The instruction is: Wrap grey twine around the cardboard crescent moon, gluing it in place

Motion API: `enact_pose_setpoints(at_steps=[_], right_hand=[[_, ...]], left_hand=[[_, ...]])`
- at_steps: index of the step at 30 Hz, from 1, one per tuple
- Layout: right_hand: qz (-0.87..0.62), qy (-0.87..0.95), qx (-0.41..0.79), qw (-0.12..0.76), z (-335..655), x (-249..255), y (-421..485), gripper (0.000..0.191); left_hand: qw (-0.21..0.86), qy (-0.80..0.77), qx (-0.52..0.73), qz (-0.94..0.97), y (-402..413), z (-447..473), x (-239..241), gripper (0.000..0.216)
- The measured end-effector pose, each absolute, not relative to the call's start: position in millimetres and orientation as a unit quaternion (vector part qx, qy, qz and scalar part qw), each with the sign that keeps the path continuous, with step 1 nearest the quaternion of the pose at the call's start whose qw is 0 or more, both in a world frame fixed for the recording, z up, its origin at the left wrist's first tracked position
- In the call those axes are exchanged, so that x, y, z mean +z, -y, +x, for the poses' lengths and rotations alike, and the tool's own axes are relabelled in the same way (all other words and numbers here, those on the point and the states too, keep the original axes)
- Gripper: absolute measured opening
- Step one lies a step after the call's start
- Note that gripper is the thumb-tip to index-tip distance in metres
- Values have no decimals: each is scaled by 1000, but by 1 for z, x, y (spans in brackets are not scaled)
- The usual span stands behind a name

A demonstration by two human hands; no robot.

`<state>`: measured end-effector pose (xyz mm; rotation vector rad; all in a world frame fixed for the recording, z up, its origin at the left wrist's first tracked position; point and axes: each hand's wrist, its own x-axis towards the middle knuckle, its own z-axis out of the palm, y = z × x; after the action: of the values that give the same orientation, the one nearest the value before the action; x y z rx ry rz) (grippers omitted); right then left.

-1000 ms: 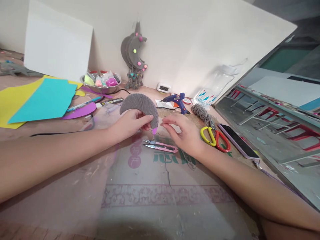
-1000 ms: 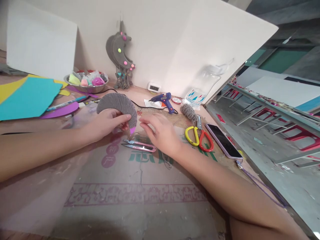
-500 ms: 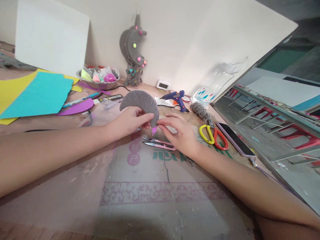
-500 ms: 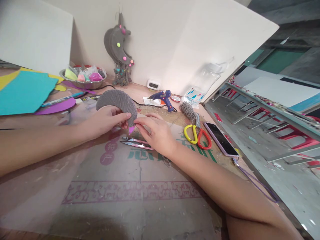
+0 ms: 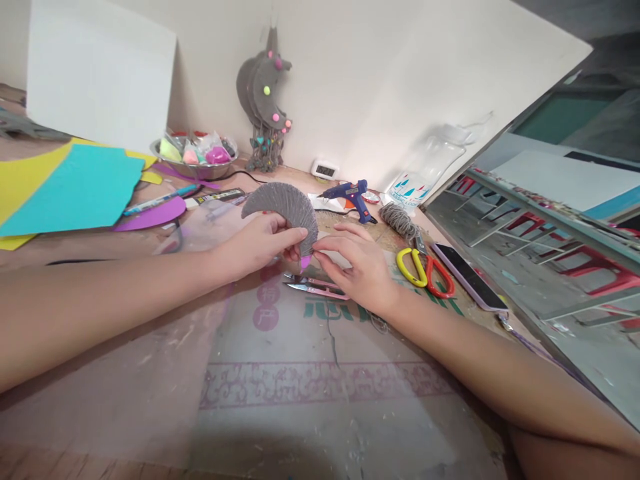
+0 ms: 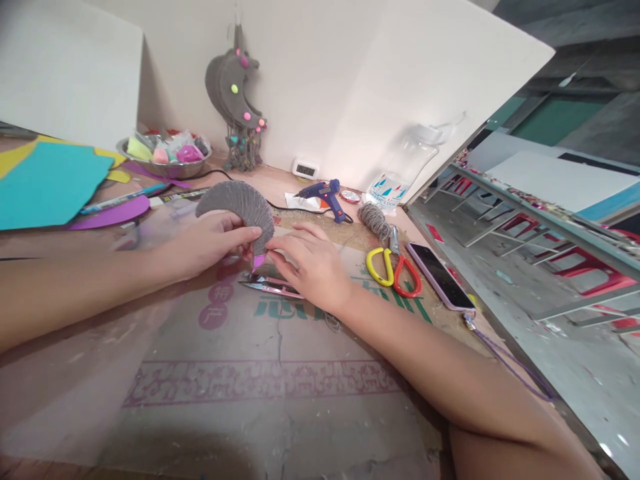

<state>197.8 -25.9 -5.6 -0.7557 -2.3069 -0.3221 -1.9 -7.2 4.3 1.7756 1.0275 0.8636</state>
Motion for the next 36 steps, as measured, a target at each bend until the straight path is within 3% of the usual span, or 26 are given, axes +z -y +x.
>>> enact_pose_setpoints(at_steps=[10,17,23,26,36], right_hand=[[-293,891,-97,334,197,-6,28,11],[-388,822,89,408,200,1,28,17],[-368,886,77,271,199,2,18,22],[-346,902,100,240,195,2,21,13],[-445,802,159,365,194,5,32,16]], left_hand=[[431,-412,345,725,11,-2,9,34],[400,-443,381,706,10,-3,9,34],[358,-484,402,689,8,-5,8,38],[347,-489,398,694,7,-5,9,37],[310,-489,350,737,6,-4,8,36]])
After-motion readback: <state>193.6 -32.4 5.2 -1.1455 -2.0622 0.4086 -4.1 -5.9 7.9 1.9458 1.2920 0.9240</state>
